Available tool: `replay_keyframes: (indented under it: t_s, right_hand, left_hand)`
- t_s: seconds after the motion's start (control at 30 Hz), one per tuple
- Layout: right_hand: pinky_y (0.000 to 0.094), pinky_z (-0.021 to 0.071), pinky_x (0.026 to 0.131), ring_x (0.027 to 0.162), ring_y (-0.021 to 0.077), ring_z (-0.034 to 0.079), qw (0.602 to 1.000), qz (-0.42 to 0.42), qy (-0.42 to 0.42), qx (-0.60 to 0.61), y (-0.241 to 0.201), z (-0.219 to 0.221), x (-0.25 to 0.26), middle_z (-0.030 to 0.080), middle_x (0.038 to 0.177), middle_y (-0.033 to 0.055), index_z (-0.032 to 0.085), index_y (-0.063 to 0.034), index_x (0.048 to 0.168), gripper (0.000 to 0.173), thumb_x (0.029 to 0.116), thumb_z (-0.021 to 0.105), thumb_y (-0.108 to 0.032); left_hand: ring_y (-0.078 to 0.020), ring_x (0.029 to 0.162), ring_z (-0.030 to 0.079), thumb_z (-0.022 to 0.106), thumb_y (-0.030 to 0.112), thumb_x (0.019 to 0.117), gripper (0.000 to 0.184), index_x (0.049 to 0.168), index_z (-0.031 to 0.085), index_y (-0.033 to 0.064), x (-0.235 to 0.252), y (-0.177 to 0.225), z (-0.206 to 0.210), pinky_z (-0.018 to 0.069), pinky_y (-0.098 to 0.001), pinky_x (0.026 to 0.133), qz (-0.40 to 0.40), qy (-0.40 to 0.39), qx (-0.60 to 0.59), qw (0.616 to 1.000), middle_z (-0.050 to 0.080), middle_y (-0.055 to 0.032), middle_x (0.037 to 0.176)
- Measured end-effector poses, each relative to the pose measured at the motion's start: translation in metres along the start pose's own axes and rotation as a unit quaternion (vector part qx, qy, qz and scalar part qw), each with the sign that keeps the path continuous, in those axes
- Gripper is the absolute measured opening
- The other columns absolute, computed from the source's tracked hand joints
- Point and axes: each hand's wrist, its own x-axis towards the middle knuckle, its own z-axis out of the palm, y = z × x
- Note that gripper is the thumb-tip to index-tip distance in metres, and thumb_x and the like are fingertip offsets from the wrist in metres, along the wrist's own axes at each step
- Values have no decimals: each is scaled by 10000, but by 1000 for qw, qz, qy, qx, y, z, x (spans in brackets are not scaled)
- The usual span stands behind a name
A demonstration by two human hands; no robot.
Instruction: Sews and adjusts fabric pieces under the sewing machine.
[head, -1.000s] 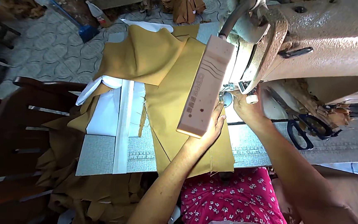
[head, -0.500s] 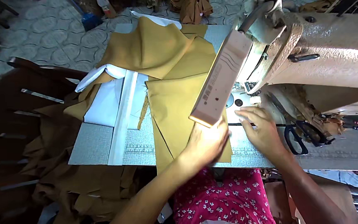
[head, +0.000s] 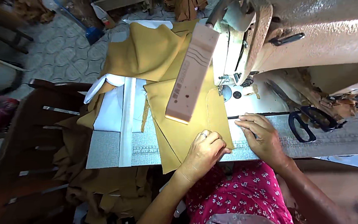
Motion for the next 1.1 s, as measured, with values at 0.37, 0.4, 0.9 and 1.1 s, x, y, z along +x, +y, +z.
replay_keyframes:
  t_s: [0.37,0.4,0.9,1.1]
  right_hand:
    - [658,444,1038,1244,452,612,991,-55,-102,-72,-8,1,-11,694,1273,184,793,-201,1136,397,897,528,-28]
    - [658,446,1030,1235,457,617,990,-51,-100,-83,-10,2,-13,701,1264,180,795,-199,1130,397,894,527,-26]
    - [665,456,1004,1203,469,636,986,-46,-107,-120,-20,-4,-25,717,1228,185,795,-191,1109,377,887,527,-47]
    - [657,461,1009,1201,478,633,983,-48,-120,-127,-23,-5,-20,711,1236,192,799,-200,1091,412,847,533,-1]
  left_hand:
    - [-68,984,691,380,83,1068,284,1024,657,124,12,-2,-31,573,-284,906,-263,303,-382,832,732,38,1004]
    - [-73,999,692,381,79,1068,280,1035,655,127,13,-2,-33,572,-289,919,-259,305,-381,833,735,37,1018]
    - [-326,1210,616,560,301,1023,292,1117,789,148,34,-9,-6,418,-568,980,-134,38,65,988,731,-52,1225]
    - [-483,1515,265,526,465,1009,431,1387,665,309,31,-21,-4,19,-855,1063,-202,-33,76,976,485,4,1578]
